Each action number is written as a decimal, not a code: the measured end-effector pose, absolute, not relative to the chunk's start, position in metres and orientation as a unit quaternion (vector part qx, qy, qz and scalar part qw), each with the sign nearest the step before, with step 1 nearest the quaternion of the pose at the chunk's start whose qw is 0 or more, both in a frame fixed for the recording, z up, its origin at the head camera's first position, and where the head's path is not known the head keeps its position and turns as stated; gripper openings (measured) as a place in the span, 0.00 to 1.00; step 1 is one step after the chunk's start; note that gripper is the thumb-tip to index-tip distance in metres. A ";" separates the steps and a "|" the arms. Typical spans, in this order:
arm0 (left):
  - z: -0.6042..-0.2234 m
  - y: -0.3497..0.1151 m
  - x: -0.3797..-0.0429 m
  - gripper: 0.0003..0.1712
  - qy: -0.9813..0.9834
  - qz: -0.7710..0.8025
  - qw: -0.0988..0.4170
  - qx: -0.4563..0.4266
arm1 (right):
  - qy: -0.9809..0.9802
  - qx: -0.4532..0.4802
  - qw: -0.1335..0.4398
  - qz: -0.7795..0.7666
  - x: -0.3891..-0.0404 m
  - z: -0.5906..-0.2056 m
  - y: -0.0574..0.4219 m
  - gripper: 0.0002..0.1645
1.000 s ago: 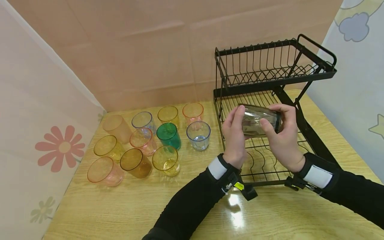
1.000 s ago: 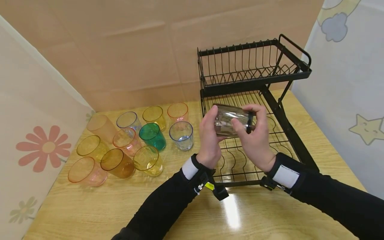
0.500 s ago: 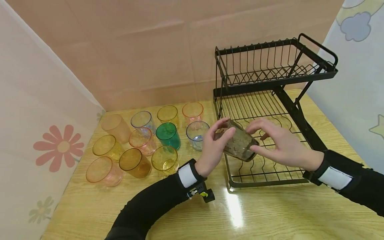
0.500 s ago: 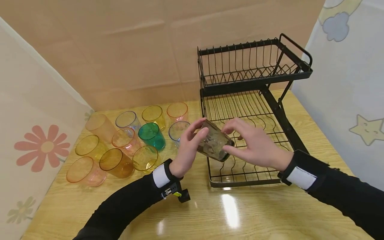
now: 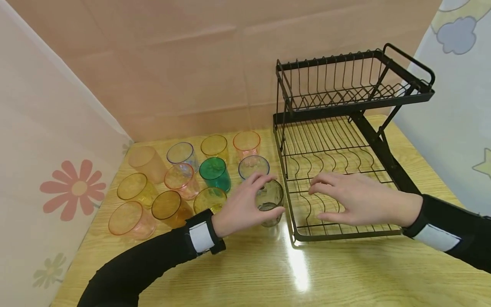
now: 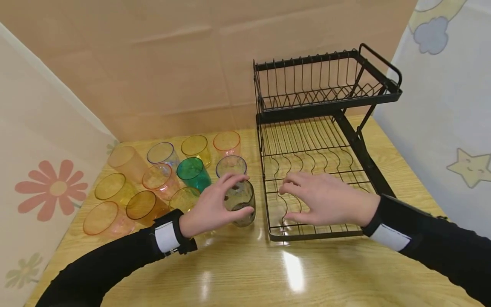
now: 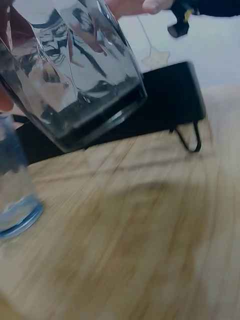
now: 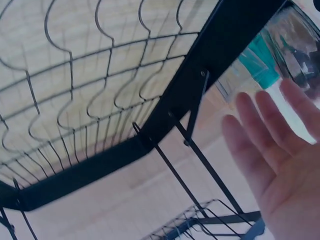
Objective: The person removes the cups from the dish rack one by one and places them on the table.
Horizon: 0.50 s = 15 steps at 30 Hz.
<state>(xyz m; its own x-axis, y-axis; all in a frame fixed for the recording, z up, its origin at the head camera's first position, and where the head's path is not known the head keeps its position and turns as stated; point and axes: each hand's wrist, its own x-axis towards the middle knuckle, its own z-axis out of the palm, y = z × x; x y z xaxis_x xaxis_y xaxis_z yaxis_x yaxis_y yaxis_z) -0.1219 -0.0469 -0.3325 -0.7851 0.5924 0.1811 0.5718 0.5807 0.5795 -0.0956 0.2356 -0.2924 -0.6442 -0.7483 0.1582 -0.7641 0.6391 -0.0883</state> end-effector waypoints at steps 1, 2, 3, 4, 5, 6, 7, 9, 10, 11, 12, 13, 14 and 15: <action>-0.333 -0.049 -0.122 0.42 0.894 0.301 0.011 0.331 | -0.906 0.415 0.052 0.062 -0.095 -0.291 0.235 0.29; -0.334 -0.052 -0.122 0.42 0.898 0.286 0.007 0.334 | -0.909 0.410 0.050 0.053 -0.094 -0.289 0.236 0.30; -0.336 -0.054 -0.122 0.43 0.902 0.271 0.001 0.337 | -0.914 0.401 0.047 0.043 -0.093 -0.286 0.236 0.31; -0.337 -0.055 -0.122 0.43 0.905 0.257 -0.003 0.339 | -0.919 0.391 0.045 0.033 -0.092 -0.284 0.236 0.32; -0.339 -0.056 -0.123 0.43 0.908 0.244 -0.007 0.341 | -0.924 0.379 0.043 0.027 -0.090 -0.282 0.236 0.33; -0.341 -0.057 -0.123 0.43 0.910 0.234 -0.011 0.343 | -0.929 0.368 0.042 0.022 -0.089 -0.279 0.236 0.35; -0.343 -0.057 -0.123 0.43 0.912 0.226 -0.013 0.343 | -0.932 0.358 0.045 0.019 -0.088 -0.277 0.236 0.36; -0.347 -0.057 -0.124 0.44 0.914 0.214 -0.017 0.344 | -0.939 0.340 0.054 0.019 -0.086 -0.275 0.237 0.39; -0.348 -0.057 -0.124 0.44 0.915 0.211 -0.019 0.344 | -0.940 0.335 0.063 0.023 -0.085 -0.274 0.236 0.40; -0.349 -0.056 -0.124 0.44 0.915 0.210 -0.022 0.343 | -0.940 0.332 0.074 0.027 -0.084 -0.274 0.236 0.41; -0.350 -0.056 -0.125 0.44 0.916 0.209 -0.025 0.342 | -0.939 0.331 0.088 0.030 -0.084 -0.274 0.235 0.42; -0.351 -0.056 -0.125 0.43 0.917 0.207 -0.028 0.341 | -0.939 0.328 0.100 0.034 -0.084 -0.275 0.234 0.42; -0.352 -0.055 -0.125 0.44 0.918 0.204 -0.032 0.340 | -0.938 0.325 0.113 0.038 -0.084 -0.276 0.233 0.42; -0.353 -0.055 -0.125 0.44 0.919 0.199 -0.035 0.338 | -0.937 0.323 0.122 0.042 -0.084 -0.277 0.231 0.42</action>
